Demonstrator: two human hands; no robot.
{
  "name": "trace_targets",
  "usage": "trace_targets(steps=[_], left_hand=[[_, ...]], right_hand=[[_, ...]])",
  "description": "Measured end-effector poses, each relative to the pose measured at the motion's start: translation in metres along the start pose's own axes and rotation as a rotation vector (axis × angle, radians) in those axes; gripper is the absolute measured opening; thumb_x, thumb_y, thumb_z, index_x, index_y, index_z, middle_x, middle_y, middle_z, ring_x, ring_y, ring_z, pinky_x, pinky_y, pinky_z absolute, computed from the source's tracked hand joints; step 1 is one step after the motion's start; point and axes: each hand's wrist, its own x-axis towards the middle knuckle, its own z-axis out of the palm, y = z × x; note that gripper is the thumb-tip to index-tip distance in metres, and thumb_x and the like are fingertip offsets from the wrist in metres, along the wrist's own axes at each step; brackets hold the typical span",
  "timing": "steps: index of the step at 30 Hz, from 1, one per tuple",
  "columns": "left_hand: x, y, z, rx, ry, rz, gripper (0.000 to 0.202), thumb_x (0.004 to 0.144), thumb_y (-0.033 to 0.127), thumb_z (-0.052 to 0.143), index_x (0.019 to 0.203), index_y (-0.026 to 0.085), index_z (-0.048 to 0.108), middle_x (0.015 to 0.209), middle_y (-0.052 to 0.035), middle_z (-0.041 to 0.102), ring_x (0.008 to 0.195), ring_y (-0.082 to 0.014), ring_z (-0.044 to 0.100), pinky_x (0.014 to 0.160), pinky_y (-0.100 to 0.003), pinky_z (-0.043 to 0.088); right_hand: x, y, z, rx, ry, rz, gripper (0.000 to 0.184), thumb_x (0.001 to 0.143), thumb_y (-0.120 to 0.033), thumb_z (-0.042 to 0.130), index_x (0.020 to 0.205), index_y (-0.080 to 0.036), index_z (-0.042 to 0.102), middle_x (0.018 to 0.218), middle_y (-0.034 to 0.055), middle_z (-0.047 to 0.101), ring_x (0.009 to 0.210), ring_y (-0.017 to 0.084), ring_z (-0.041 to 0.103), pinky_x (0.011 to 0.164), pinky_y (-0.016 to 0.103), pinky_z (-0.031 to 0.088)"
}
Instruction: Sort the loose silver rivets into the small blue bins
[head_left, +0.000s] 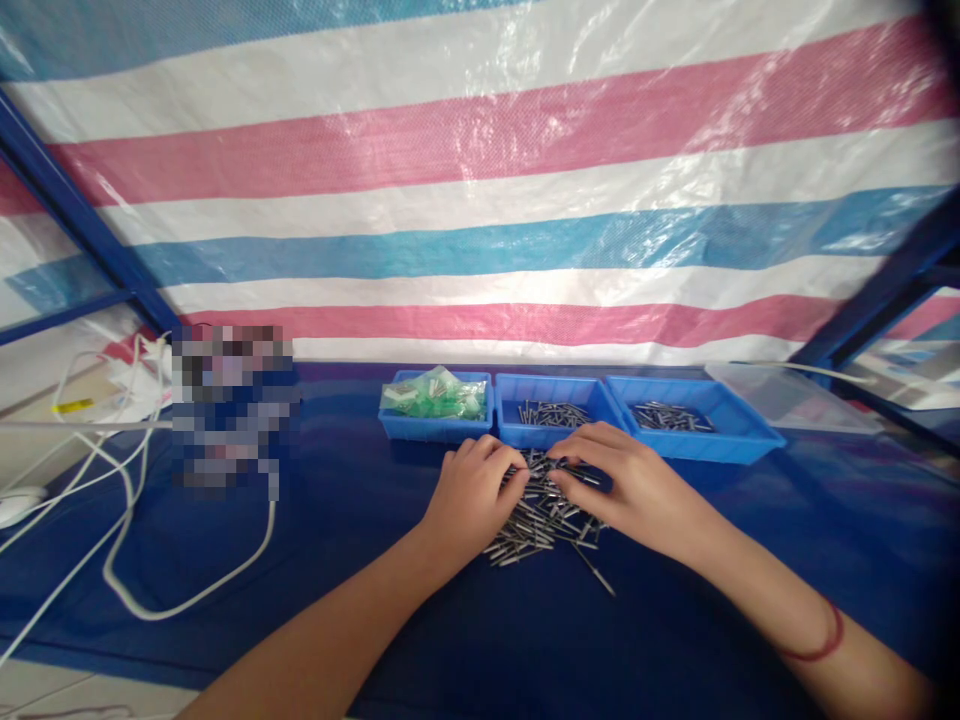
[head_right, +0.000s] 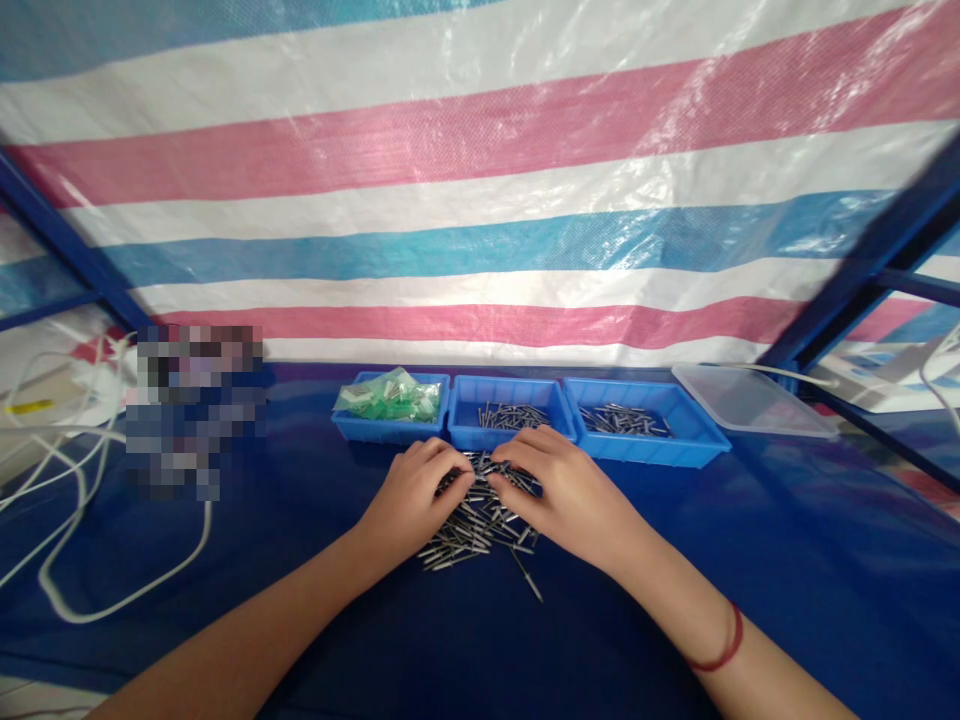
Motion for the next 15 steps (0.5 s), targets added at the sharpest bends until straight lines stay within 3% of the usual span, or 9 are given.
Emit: trace_targets(steps=[6,11,15], left_hand=[[0.0004,0.0074,-0.0034,-0.169,0.105,0.023,0.014,0.093,0.024,0.044,0.089,0.020,0.057,0.090,-0.0011,0.063,0.088,-0.0175,0.057,0.077,-0.030,0.039],[0.0000,0.0100,-0.0037,-0.342,0.143,-0.004,0.015,0.094,0.026,0.042,0.090,0.019,0.055,0.090,-0.0028,0.063,0.084,-0.0158,0.058,0.076,-0.027,0.042],[-0.0003,0.0098,-0.0034,-0.359,0.143,0.000,0.015,0.094,0.026,0.042,0.090,0.019,0.054,0.090,-0.0033,0.063,0.084,-0.0158,0.059,0.077,-0.027,0.042]], right_hand=[[0.0006,-0.0030,0.0009,0.116,-0.006,0.003,0.015,0.090,-0.025,0.050,0.094,-0.021,0.064,0.091,0.0071,0.065,0.086,0.021,0.061,0.076,0.037,0.049],[0.0018,-0.0044,0.0008,0.257,0.030,0.096,0.014,0.090,-0.025,0.051,0.090,-0.020,0.064,0.087,0.0063,0.065,0.079,0.017,0.060,0.070,0.032,0.049],[0.0021,-0.0047,0.0028,0.347,0.072,0.179,0.017,0.090,-0.030,0.051,0.084,-0.020,0.063,0.080,0.0045,0.064,0.071,0.016,0.058,0.061,0.030,0.047]])
